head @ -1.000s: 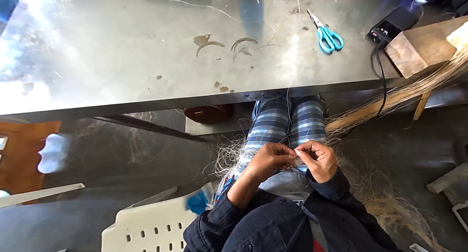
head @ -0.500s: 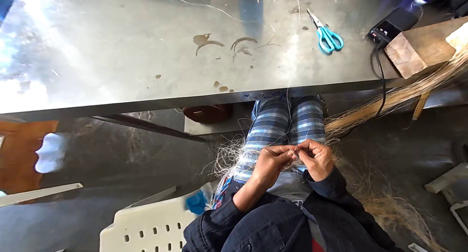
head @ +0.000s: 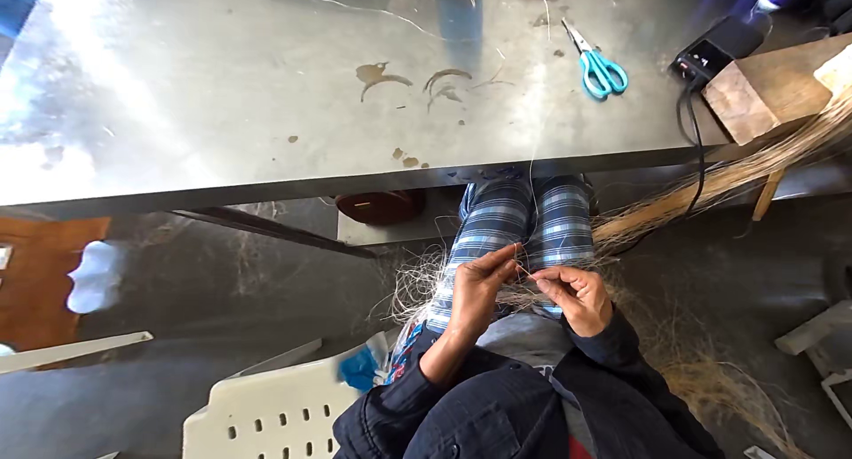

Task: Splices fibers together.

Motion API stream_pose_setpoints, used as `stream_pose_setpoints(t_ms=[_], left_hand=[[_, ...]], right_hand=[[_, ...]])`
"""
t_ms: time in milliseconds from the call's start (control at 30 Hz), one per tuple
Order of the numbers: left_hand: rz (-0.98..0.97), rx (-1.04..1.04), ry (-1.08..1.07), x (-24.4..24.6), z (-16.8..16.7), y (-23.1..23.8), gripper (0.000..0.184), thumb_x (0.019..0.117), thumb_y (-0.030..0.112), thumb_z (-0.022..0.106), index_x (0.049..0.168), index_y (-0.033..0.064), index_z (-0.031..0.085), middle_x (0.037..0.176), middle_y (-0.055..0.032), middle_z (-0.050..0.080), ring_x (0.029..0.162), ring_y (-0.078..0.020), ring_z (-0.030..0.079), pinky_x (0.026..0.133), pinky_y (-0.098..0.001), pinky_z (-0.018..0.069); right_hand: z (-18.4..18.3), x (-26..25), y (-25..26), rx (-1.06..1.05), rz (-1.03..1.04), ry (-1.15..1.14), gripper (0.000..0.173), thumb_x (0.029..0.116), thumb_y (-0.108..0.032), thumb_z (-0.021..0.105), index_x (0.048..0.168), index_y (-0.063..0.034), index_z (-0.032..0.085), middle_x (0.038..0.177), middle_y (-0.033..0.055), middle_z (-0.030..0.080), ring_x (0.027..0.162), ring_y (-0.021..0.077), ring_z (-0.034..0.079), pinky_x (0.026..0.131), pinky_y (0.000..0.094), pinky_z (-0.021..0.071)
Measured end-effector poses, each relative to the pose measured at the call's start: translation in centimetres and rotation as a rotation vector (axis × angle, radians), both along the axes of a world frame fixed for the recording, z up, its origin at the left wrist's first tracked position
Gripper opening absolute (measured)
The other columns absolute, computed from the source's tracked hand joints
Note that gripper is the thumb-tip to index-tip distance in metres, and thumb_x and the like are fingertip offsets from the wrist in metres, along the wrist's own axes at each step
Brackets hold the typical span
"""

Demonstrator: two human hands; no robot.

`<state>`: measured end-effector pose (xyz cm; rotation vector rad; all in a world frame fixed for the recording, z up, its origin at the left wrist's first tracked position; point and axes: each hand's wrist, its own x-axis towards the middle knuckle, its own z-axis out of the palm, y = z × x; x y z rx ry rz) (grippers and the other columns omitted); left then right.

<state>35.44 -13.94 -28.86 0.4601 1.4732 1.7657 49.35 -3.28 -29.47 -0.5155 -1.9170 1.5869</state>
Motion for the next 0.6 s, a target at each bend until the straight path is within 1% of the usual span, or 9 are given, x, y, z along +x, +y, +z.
stream_pose_setpoints(t_ms=[133, 267, 367, 500, 600], left_hand=[[-0.084, 0.020, 0.041, -0.6, 0.2, -0.5, 0.023, 0.0928, -0.008, 0.060, 0.111, -0.0029, 0.073, 0.089, 0.0005, 0.075, 0.078, -0.0044, 0.069, 0.078, -0.0225, 0.0587], [-0.152, 0.052, 0.066, -0.7, 0.5, -0.8, 0.021, 0.0920, -0.007, 0.061, 0.108, -0.0013, 0.075, 0.091, 0.0009, 0.075, 0.081, -0.0048, 0.070, 0.080, -0.0233, 0.0595], [-0.178, 0.045, 0.099, -0.7, 0.8, -0.9, 0.022, 0.0921, -0.006, 0.061, 0.108, -0.0015, 0.075, 0.089, 0.0015, 0.075, 0.079, -0.0047, 0.070, 0.079, -0.0231, 0.0595], [-0.193, 0.050, 0.105, -0.7, 0.8, -0.9, 0.022, 0.0916, -0.006, 0.062, 0.108, -0.0009, 0.075, 0.088, 0.0015, 0.074, 0.077, -0.0048, 0.069, 0.077, -0.0229, 0.0595], [-0.169, 0.044, 0.102, -0.6, 0.9, -0.8, 0.022, 0.0908, -0.007, 0.063, 0.107, -0.0006, 0.075, 0.086, 0.0016, 0.074, 0.077, -0.0050, 0.069, 0.076, -0.0229, 0.0595]], right_hand=[[0.8, 0.7, 0.4, -0.051, 0.002, 0.033, 0.014, 0.0895, 0.001, 0.063, 0.097, 0.0059, 0.074, 0.086, -0.0013, 0.074, 0.067, -0.0074, 0.060, 0.062, 0.0117, 0.0518], [1.3, 1.1, 0.4, -0.071, -0.068, 0.065, 0.014, 0.0886, 0.004, 0.062, 0.094, 0.0042, 0.074, 0.081, -0.0050, 0.073, 0.062, -0.0091, 0.056, 0.057, 0.0104, 0.0479], [1.7, 1.3, 0.6, -0.120, -0.078, 0.101, 0.015, 0.0898, 0.004, 0.060, 0.094, 0.0014, 0.074, 0.080, -0.0087, 0.071, 0.060, -0.0102, 0.053, 0.055, 0.0094, 0.0450], [1.9, 1.6, 0.7, -0.161, -0.100, 0.126, 0.017, 0.0906, 0.005, 0.059, 0.094, -0.0011, 0.074, 0.079, -0.0105, 0.070, 0.058, -0.0103, 0.051, 0.052, 0.0092, 0.0422], [1.8, 1.8, 0.7, -0.133, -0.085, 0.107, 0.015, 0.0908, 0.004, 0.059, 0.093, -0.0016, 0.073, 0.079, -0.0111, 0.070, 0.059, -0.0106, 0.051, 0.053, 0.0092, 0.0424]])
